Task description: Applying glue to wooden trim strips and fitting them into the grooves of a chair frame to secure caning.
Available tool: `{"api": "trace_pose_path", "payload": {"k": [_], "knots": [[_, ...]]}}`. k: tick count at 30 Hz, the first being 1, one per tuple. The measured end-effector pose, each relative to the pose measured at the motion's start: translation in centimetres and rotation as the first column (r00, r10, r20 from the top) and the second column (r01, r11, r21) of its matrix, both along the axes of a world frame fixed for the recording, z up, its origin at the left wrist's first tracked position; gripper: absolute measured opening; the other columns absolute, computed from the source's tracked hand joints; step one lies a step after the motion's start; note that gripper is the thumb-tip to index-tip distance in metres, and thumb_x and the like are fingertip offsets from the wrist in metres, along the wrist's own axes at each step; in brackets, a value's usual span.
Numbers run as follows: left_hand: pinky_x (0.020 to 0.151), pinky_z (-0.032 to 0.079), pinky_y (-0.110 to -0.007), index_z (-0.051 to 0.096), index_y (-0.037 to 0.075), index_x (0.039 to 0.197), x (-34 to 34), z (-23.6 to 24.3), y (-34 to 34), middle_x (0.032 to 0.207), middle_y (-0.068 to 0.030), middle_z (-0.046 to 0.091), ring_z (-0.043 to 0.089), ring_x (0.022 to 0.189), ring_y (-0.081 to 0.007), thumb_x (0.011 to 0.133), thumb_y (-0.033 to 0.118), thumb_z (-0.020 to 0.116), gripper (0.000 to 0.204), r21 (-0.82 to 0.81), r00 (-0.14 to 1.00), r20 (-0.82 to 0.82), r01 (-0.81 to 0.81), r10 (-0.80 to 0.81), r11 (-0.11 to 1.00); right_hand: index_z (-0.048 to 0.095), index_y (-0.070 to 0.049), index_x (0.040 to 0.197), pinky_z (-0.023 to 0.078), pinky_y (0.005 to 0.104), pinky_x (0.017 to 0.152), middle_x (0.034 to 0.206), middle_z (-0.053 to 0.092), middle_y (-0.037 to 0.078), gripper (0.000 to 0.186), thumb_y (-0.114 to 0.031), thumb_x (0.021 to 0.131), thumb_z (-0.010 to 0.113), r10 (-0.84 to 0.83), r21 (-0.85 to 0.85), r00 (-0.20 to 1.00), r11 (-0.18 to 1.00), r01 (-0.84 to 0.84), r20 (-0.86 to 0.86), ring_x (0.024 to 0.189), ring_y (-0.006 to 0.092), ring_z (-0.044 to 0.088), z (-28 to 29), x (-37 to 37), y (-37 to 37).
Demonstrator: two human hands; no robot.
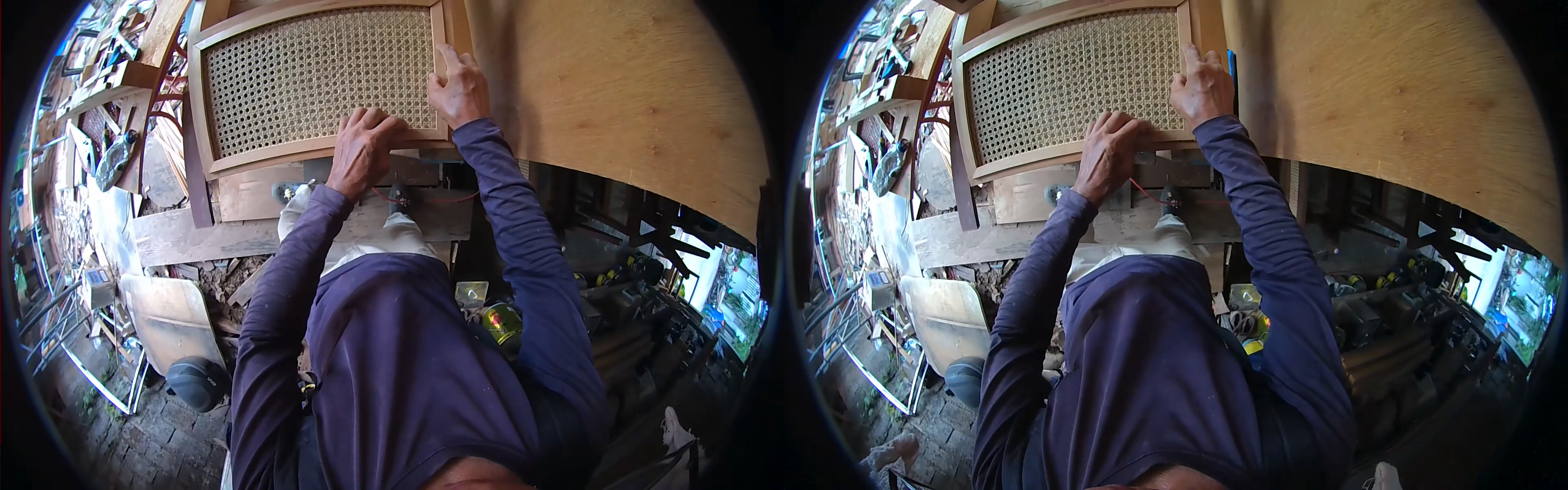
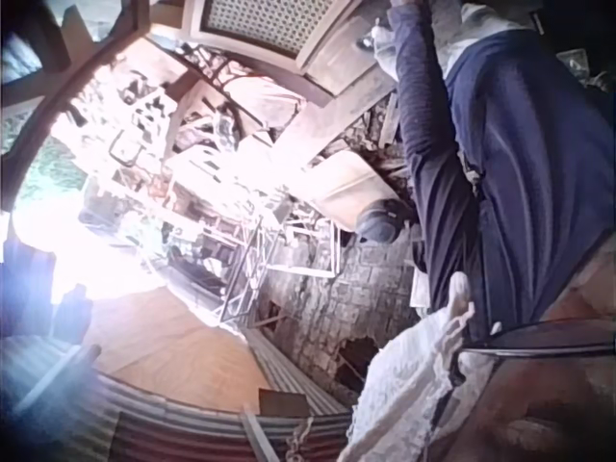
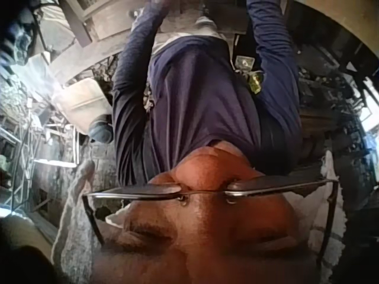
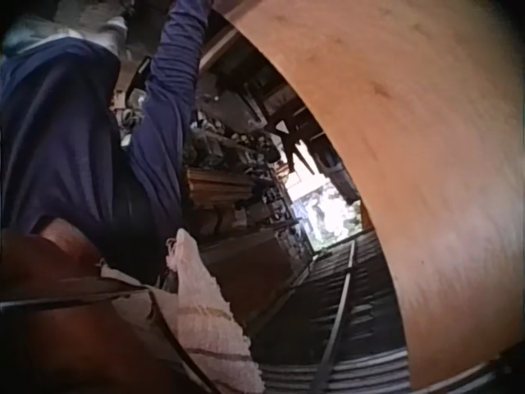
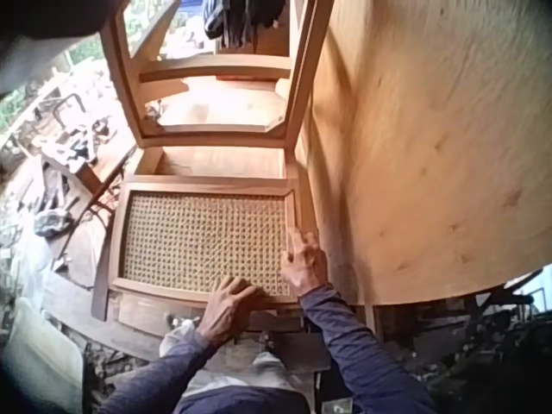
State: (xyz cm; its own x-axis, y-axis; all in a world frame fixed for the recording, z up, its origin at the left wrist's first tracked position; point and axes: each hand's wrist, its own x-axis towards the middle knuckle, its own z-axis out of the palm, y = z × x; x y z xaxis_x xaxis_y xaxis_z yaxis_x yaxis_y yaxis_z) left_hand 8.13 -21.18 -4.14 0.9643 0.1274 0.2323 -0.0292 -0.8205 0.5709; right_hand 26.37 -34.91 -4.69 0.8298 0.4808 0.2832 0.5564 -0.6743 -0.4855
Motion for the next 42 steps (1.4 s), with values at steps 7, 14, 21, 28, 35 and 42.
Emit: {"api": "trace_pose_path", "payload": {"k": [7, 14, 21, 28, 35, 42], "knots": [[0.092, 0.047, -0.046, 0.074, 0.014, 0.113, -0.3, -0.2, 0.2, 0.108, -0.0068, 0.065, 0.059, 0.104, -0.0331, 0.087, 0.006, 0.066, 0.028, -0.041, 1.000, 0.010, 0.022, -0.022, 0.999, 0.068, -0.009, 0.132, 0.057, 0.0465, 0.075, 0.080, 0.068, 0.012, 0.050, -0.010, 0.083, 0.077, 0.078, 0.072, 0.997, 0.994, -0.077, -0.018, 0.076, 0.0331, 0.069, 0.7, 0.3, -1.1], [0.092, 0.047, -0.045, 0.075, 0.014, 0.112, -0.3, -0.5, 0.0, 0.108, -0.0067, 0.065, 0.058, 0.104, -0.0329, 0.088, 0.006, 0.067, 0.026, -0.017, 0.999, 0.029, 0.014, -0.014, 1.000, 0.067, -0.010, 0.137, 0.058, 0.0458, 0.075, 0.089, 0.070, 0.014, 0.053, -0.010, 0.084, 0.078, 0.004, 0.114, 1.000, 0.993, -0.003, -0.008, 0.080, 0.0338, 0.070, 0.7, -0.5, -1.0], [0.092, 0.047, -0.044, 0.075, 0.013, 0.112, -0.4, -0.4, -0.1, 0.106, -0.0072, 0.065, 0.059, 0.102, -0.0326, 0.088, 0.007, 0.068, 0.026, -0.026, 1.000, 0.029, 0.011, -0.010, 1.000, 0.063, -0.009, 0.142, 0.062, 0.0506, 0.087, 0.110, 0.069, 0.025, 0.057, -0.011, 0.087, 0.073, 0.011, 0.018, 1.000, 1.000, -0.010, -0.020, 0.098, 0.0437, 0.072, 0.1, -0.9, -0.2], [0.092, 0.047, -0.043, 0.075, 0.013, 0.112, -0.1, -0.5, 0.5, 0.106, -0.0073, 0.065, 0.059, 0.102, -0.0322, 0.088, 0.007, 0.069, 0.025, -0.029, 1.000, 0.017, 0.008, -0.007, 1.000, 0.062, -0.010, 0.144, 0.061, 0.0509, 0.087, 0.112, 0.069, 0.026, 0.059, -0.012, 0.087, 0.073, -0.029, -0.032, 0.999, 0.999, 0.027, -0.045, 0.099, 0.0449, 0.072, 0.4, -0.8, 0.5], [0.093, 0.049, -0.045, 0.074, 0.014, 0.110, -0.1, -1.0, 0.5, 0.105, -0.0075, 0.064, 0.059, 0.104, -0.0331, 0.083, 0.010, 0.075, 0.027, -0.030, 0.999, 0.014, 0.030, -0.029, 0.999, 0.064, -0.010, 0.142, 0.060, 0.0544, 0.083, 0.113, 0.067, 0.030, 0.055, -0.012, 0.087, 0.075, -0.017, 0.026, 0.998, 1.000, 0.016, 0.054, 0.097, 0.0486, 0.071, -1.4, -0.6, -0.1], [0.092, 0.047, -0.045, 0.075, 0.016, 0.110, -0.9, -0.7, -0.1, 0.106, -0.0067, 0.065, 0.058, 0.105, -0.0337, 0.089, 0.016, 0.073, 0.021, -0.024, 1.000, 0.031, 0.001, 0.000, 1.000, 0.055, -0.012, 0.147, 0.061, 0.0529, 0.079, 0.114, 0.060, 0.025, 0.059, -0.012, 0.090, 0.072, -0.035, -0.059, 0.997, 0.998, 0.031, -0.069, 0.093, 0.0455, 0.071, -0.3, -2.0, -0.2]]}}
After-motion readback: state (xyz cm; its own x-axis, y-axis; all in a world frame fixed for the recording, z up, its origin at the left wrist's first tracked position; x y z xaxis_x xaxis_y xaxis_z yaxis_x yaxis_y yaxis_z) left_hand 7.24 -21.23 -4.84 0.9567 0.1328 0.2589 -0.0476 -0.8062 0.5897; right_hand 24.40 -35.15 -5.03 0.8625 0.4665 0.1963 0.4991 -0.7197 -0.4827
